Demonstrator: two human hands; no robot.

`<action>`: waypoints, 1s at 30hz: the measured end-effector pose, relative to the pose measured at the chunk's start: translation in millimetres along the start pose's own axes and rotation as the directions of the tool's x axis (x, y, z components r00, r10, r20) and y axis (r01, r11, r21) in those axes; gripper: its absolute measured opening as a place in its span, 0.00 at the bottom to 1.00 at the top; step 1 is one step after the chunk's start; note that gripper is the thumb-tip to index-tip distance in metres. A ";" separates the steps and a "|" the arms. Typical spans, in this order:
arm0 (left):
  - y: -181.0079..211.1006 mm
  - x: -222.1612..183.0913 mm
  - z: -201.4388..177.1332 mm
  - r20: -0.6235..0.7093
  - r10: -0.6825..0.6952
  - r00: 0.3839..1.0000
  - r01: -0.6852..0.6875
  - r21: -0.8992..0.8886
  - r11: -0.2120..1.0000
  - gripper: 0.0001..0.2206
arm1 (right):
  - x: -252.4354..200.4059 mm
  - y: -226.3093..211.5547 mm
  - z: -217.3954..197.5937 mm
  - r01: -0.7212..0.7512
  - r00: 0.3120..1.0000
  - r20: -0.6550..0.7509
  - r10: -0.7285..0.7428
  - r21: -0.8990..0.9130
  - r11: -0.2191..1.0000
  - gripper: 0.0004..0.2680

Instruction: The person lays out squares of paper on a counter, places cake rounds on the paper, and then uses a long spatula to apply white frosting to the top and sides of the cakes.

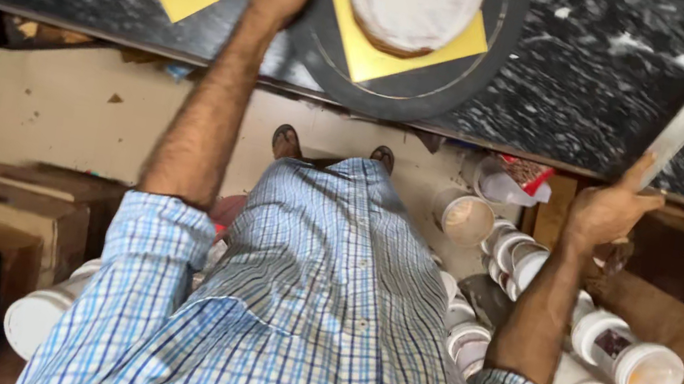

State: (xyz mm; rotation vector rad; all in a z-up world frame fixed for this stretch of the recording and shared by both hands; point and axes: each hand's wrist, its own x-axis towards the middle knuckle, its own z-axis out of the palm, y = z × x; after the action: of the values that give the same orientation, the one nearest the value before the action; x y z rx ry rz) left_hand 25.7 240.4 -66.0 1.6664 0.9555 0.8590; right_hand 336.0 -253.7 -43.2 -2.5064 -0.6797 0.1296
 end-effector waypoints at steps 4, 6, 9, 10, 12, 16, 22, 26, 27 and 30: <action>28.1 -22.2 3.2 -0.056 0.070 0.996 -0.064 0.096 0.993 0.14 | -28.8 -6.5 74.9 -0.088 0.995 -0.091 0.051 -0.470 0.878 0.31; 35.5 -37.3 4.0 -0.089 0.071 0.994 -0.057 0.152 0.987 0.16 | -40.4 -5.4 84.9 -0.096 0.995 -0.039 0.088 -0.310 0.946 0.30; 40.1 -56.1 17.6 -0.224 0.134 0.965 -0.150 -0.056 0.987 0.24 | -35.0 6.5 63.4 0.251 0.958 -0.084 -0.275 -0.219 0.943 0.24; 41.4 -63.6 19.3 -0.220 -0.011 0.975 -0.028 -0.176 0.984 0.28 | -31.8 17.4 52.0 -0.222 0.974 0.165 0.155 0.565 0.794 0.13; 41.8 -85.7 19.6 -0.202 -0.171 0.964 0.107 -0.294 0.950 0.31 | -45.4 19.6 44.6 -0.685 0.691 0.698 0.187 0.715 -0.139 0.04; 44.2 -96.0 34.6 -0.266 -0.200 0.943 0.088 -0.379 0.921 0.28 | -82.4 -26.9 27.0 -0.790 0.611 0.735 0.294 0.589 0.169 0.10; 35.4 -73.4 23.1 -0.221 -0.133 0.966 0.082 -0.226 0.971 0.29 | -43.6 -168.3 -54.1 0.368 0.877 0.190 -0.442 0.327 0.870 0.17; 36.7 -31.8 7.8 -0.094 -0.086 0.992 0.077 -0.091 0.993 0.29 | -21.1 -250.2 -63.0 0.352 0.912 0.212 -0.352 0.037 0.935 0.17; 37.6 -24.9 5.5 -0.097 -0.082 0.992 0.073 -0.091 0.993 0.29 | -16.2 -265.3 -61.7 0.440 0.882 0.190 -0.431 -0.007 0.898 0.17; 35.2 -5.4 0.3 0.041 -0.157 0.987 0.159 -0.079 0.984 0.26 | -10.1 -295.1 -59.6 0.530 0.832 0.250 -0.496 -0.088 0.844 0.16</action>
State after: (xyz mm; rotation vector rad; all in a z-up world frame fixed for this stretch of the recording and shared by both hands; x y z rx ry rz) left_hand 30.4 228.6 -32.7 1.5092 1.0015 0.7509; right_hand 210.0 -71.5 160.9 -2.3699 -1.4866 0.1598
